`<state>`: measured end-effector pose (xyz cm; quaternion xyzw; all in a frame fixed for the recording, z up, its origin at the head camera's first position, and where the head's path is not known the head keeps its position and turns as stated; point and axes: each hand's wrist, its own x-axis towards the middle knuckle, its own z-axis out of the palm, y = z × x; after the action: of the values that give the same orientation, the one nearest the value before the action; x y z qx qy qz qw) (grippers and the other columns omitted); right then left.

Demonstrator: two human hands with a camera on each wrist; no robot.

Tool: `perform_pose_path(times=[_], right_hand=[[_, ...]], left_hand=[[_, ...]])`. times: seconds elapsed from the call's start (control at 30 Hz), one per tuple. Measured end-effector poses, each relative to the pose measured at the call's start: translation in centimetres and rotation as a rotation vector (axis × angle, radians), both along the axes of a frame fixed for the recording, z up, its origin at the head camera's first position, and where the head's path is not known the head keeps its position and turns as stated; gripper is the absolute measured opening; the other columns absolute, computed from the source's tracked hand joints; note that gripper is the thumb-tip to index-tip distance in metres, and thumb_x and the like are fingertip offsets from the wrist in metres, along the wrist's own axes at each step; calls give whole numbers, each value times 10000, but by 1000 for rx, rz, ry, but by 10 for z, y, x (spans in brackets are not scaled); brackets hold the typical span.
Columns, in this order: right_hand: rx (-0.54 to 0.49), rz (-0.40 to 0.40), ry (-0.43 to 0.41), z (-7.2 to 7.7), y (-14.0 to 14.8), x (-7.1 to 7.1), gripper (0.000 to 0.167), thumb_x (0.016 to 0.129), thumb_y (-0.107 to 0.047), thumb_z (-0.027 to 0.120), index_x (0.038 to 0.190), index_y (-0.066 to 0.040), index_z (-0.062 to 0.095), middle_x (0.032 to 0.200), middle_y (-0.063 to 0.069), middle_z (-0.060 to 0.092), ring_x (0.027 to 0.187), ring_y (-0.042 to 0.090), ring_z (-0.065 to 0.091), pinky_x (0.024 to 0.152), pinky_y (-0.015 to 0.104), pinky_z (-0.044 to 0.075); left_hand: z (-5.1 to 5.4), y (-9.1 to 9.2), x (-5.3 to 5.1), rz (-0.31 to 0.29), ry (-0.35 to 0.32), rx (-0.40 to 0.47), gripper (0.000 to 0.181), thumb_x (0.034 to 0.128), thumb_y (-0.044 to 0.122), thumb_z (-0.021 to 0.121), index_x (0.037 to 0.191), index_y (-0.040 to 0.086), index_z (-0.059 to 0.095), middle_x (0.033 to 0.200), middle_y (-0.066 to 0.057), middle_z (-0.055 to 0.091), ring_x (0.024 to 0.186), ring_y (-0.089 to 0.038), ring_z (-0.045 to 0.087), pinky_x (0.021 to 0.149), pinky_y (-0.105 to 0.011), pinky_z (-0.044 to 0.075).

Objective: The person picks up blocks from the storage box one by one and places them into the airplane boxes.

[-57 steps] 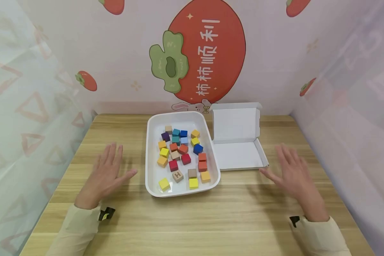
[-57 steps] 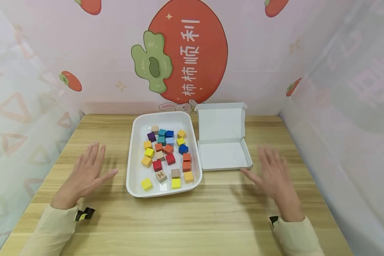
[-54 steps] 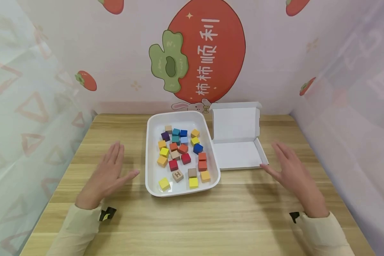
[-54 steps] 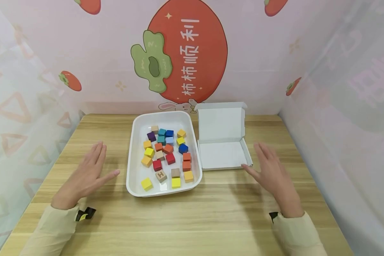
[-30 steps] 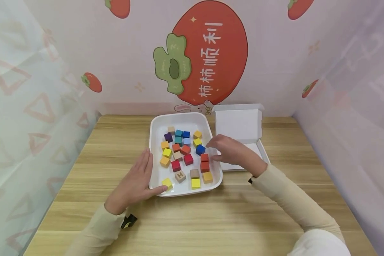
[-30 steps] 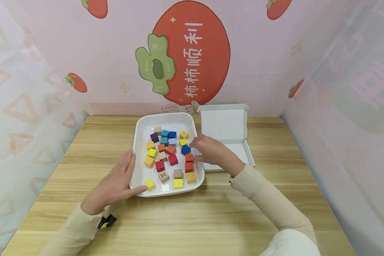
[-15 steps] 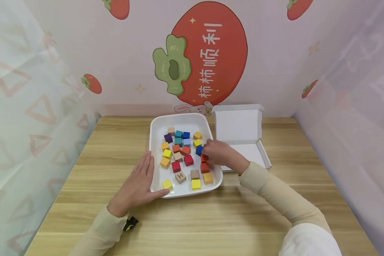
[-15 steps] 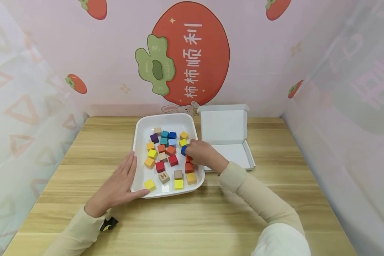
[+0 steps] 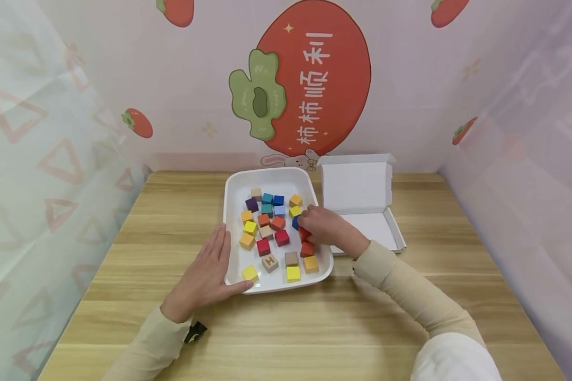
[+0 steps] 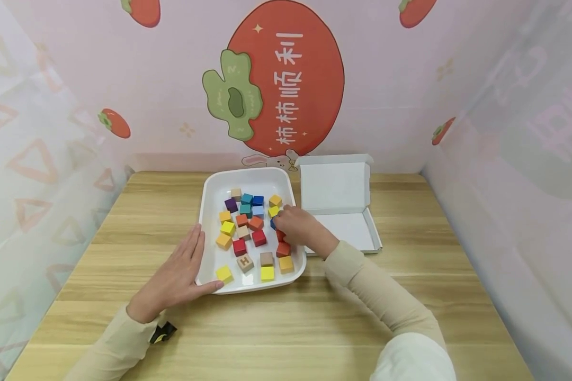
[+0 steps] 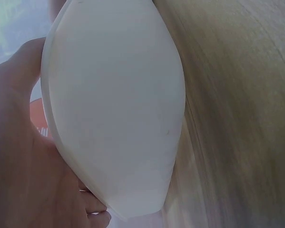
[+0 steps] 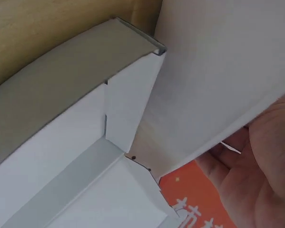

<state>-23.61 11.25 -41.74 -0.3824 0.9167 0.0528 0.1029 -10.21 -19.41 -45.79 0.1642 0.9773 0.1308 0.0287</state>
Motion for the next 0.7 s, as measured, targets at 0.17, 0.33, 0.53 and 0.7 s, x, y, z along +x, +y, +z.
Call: perform_pose_path(times=[0.17, 0.33, 0.53, 0.7], right_hand=[[-152, -40, 12, 27, 14, 3, 320, 848, -229, 909, 1117, -127, 769, 1027, 26, 743, 983, 204, 603, 920, 334, 617], [-267, -54, 97, 54, 40, 3, 314, 824, -149, 922, 1099, -99, 779, 1009, 38, 752, 972, 223, 602, 906, 362, 614], [-286, -168, 85, 54, 66, -5, 282, 836, -148, 913, 1081, -99, 781, 988, 46, 748, 964, 239, 596, 893, 386, 628], [-258, -218, 48, 33, 77, -13, 286, 834, -125, 910, 1089, -107, 783, 1002, 65, 743, 971, 249, 605, 897, 400, 646]], left_hand=[[-1, 0, 1, -1, -10, -2, 1277, 862, 846, 564, 1673, -38, 126, 1784, -214, 32, 1658, -418, 79, 1318, -594, 219], [0, 0, 1, -2, -1, -1, 1285, 859, 847, 572, 1673, -40, 123, 1782, -219, 31, 1658, -417, 79, 1319, -594, 218], [0, 0, 0, 0, -17, -12, 1295, 854, 856, 570, 1675, -34, 112, 1786, -209, 10, 1661, -411, 63, 1327, -583, 203], [0, 0, -1, -4, -20, -16, 1297, 852, 856, 571, 1673, -40, 120, 1785, -213, 15, 1659, -419, 68, 1327, -588, 200]])
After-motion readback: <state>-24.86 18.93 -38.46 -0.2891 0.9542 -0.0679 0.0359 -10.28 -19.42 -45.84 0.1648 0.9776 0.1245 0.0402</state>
